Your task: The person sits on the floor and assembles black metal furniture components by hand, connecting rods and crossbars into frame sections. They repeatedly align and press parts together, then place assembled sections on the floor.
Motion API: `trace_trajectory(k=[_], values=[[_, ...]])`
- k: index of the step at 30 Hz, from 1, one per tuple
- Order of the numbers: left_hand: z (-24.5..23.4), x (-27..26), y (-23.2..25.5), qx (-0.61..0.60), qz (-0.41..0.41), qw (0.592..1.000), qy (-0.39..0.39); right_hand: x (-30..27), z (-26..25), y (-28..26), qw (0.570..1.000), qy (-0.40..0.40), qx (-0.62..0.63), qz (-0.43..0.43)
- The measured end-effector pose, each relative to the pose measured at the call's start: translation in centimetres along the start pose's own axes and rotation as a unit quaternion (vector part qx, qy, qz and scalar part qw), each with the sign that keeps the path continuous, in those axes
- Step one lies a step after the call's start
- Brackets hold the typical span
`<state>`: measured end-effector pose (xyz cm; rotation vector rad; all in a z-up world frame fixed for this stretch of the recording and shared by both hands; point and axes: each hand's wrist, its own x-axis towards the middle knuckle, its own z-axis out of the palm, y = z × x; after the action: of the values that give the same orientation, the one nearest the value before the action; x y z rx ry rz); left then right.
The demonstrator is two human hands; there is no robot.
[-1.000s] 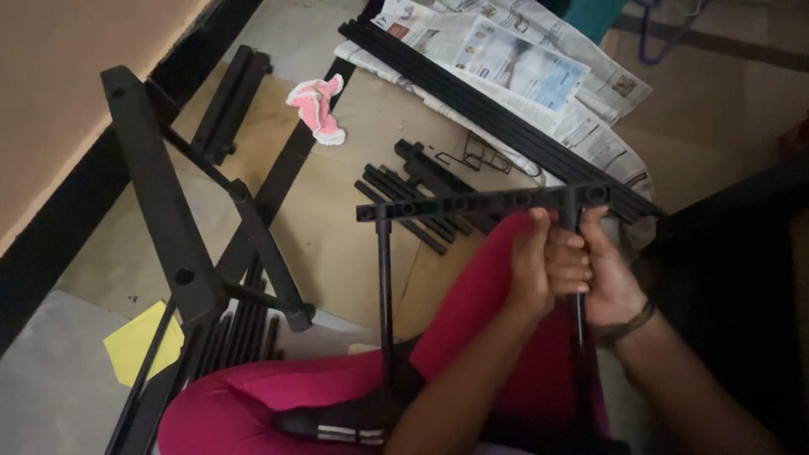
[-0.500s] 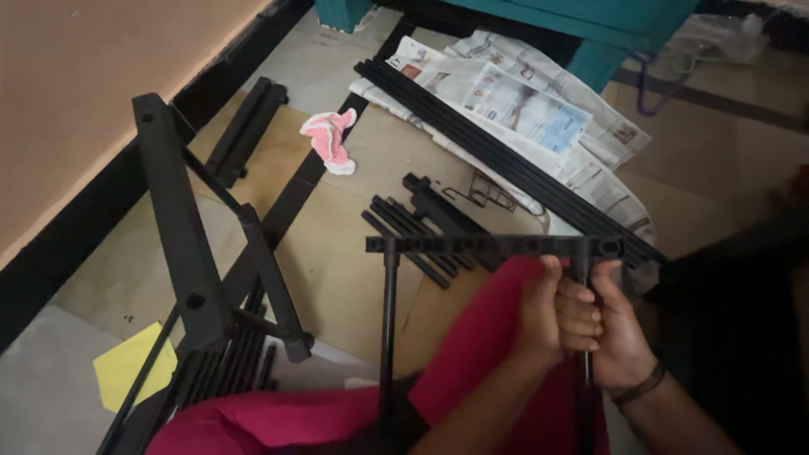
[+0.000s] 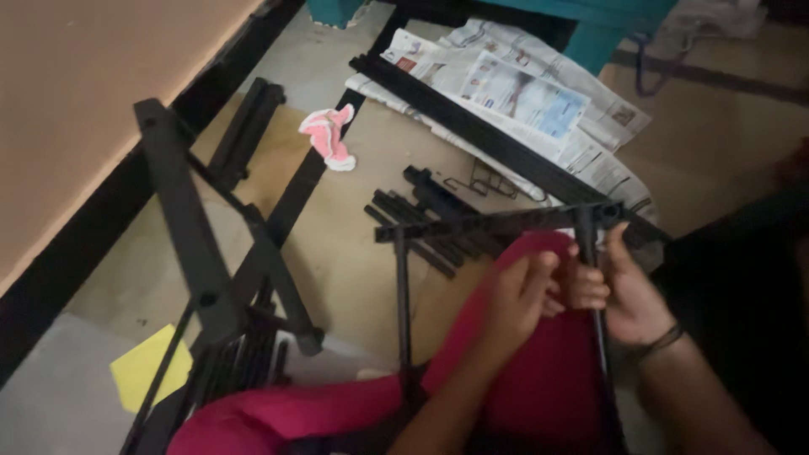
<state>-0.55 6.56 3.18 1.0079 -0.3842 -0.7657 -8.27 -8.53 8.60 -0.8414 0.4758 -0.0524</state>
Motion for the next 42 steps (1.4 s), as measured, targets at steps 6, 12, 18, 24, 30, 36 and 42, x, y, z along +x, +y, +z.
trace_trajectory(k=[6, 12, 18, 24, 30, 36, 42], values=[[-9.6, -5.2, 2.6, 0.443, 0.367, 0.766, 0.285, -1.9, 0.1, 1.3, 0.944, 0.213, -0.246, -0.042], [-16.6, -3.9, -0.2, 0.072, 0.027, 0.988, 0.135, -2.7, -2.4, 1.1, 0.956, 0.17, -0.222, -0.086], [-15.2, -5.3, -1.8, -0.047, -0.022, 0.987, 0.153, -6.3, 1.3, -0.5, 0.363, 0.364, -0.84, -0.174], [-9.8, -5.7, -3.4, -0.039, 0.022, 0.983, 0.18, -1.6, 5.1, 7.8, 0.855, -0.019, -0.493, -0.159], [-10.5, -7.5, -2.1, 0.167, 0.115, 0.942, 0.265, 7.6, 5.1, 14.3, 0.946, 0.032, -0.323, 0.003], [-12.8, -7.2, -0.6, 0.319, 0.258, 0.871, 0.268, 10.5, 5.5, 17.6, 0.99, -0.07, -0.085, 0.089], [-13.8, -3.8, -0.8, -0.119, 0.043, 0.957, 0.259, 11.9, 4.9, 19.5, 0.987, -0.136, 0.068, 0.055]])
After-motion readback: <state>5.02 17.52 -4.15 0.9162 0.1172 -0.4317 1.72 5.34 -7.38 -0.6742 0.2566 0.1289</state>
